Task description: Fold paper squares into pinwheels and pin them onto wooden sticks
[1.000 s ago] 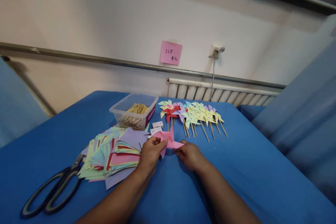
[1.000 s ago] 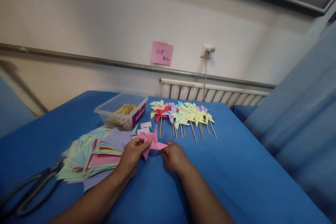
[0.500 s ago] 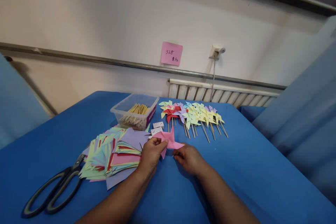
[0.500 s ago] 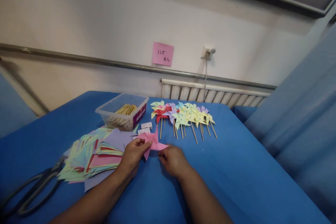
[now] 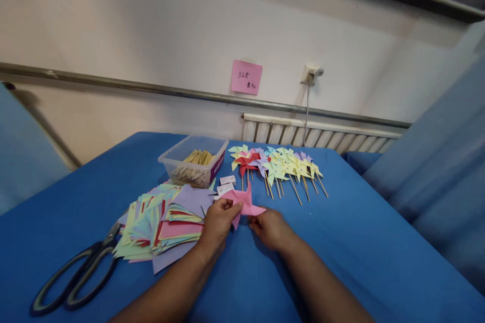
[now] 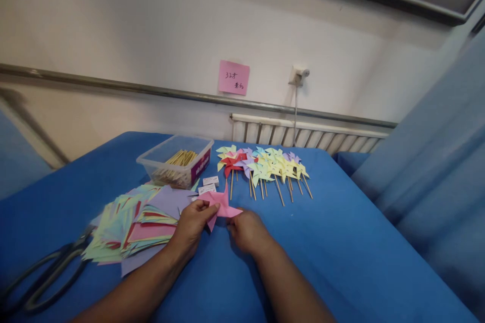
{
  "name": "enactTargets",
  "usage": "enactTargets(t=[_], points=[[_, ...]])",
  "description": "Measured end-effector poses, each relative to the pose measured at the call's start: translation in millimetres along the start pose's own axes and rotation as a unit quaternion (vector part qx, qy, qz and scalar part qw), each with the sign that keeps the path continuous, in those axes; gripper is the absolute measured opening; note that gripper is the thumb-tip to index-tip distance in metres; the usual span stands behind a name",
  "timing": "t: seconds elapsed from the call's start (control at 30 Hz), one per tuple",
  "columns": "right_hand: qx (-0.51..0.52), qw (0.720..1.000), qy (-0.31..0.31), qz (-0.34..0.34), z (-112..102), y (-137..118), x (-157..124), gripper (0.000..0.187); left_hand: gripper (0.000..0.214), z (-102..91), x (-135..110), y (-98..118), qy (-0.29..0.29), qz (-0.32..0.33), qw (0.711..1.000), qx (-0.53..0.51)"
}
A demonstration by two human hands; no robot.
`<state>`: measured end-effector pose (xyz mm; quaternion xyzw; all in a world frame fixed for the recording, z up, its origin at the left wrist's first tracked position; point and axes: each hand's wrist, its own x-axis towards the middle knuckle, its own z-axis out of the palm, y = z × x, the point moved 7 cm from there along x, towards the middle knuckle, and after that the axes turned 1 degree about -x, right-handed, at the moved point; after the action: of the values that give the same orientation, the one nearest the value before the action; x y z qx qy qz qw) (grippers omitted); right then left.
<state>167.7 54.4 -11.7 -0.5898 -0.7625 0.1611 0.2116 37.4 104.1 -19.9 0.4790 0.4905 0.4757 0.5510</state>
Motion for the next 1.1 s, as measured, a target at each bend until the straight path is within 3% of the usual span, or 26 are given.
enactTargets(t=[0.5,1.1], points=[[-0.045,0.998,0.002,0.045,4.2,10.7,1.0,0.02,0.028,1.0,2.1,-1.4,-0.002,-0.002,1.0,0.003],[-0.113,0.991,0.019,0.074,1.9,-6.0,0.3,0.026,0.031,0.7,4.9,-5.2,0.003,-0.002,1.0,0.01]])
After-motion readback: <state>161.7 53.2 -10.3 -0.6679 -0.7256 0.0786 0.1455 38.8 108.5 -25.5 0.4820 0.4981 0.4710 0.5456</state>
